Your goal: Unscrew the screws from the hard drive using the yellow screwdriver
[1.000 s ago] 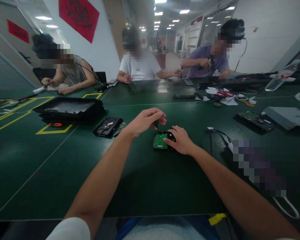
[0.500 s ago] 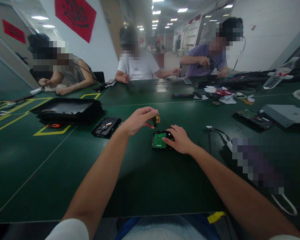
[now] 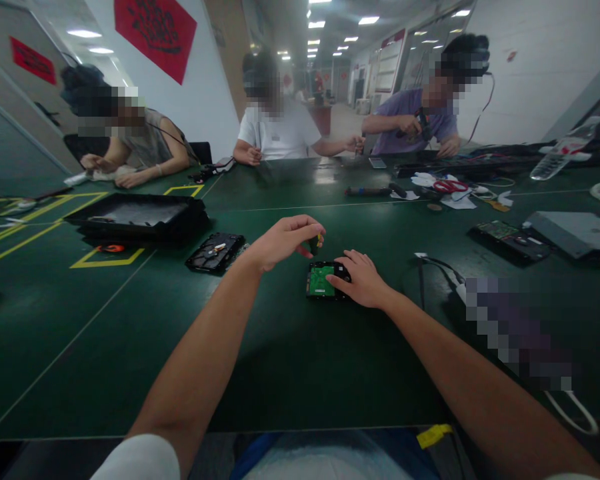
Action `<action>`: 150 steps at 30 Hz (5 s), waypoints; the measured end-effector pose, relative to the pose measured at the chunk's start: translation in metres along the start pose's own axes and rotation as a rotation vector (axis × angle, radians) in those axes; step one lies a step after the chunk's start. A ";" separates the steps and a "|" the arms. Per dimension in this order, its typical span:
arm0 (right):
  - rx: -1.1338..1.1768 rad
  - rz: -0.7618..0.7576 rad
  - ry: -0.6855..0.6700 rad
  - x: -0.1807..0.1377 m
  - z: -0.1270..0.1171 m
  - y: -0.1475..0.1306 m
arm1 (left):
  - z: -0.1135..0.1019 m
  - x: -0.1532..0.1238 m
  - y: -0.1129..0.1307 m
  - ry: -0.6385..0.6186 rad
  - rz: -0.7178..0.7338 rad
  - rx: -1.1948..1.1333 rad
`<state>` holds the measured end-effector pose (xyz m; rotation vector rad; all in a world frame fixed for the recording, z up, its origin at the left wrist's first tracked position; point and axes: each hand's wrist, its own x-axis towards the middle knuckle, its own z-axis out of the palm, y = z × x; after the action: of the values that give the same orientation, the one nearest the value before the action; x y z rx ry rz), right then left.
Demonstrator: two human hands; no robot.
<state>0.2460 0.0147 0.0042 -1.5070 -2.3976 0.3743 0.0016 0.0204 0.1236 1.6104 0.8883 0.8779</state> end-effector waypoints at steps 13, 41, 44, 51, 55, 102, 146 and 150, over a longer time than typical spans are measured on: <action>0.018 0.011 -0.016 0.000 -0.002 -0.002 | -0.002 0.005 -0.008 0.157 0.017 0.256; 0.020 0.007 -0.008 -0.001 -0.002 -0.001 | -0.002 0.003 -0.005 0.004 -0.043 -0.106; 0.027 0.013 -0.025 -0.002 -0.004 -0.002 | -0.001 0.003 -0.004 0.081 -0.044 0.051; 0.027 0.014 -0.030 -0.001 -0.003 -0.001 | 0.000 0.002 -0.003 0.122 -0.025 0.245; 0.007 0.005 -0.012 0.000 -0.001 0.000 | 0.003 0.000 0.001 -0.022 -0.017 0.102; 0.025 0.015 -0.016 -0.001 -0.002 -0.001 | -0.001 -0.001 -0.001 0.057 0.031 -0.029; 0.018 0.007 -0.013 -0.001 -0.002 -0.002 | -0.001 0.001 -0.001 0.084 0.060 -0.036; 0.025 0.006 -0.013 -0.001 -0.001 0.000 | 0.002 0.000 0.001 0.169 0.092 0.131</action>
<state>0.2467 0.0136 0.0054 -1.5060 -2.3899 0.4143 0.0034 0.0198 0.1244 1.7198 1.0138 1.0499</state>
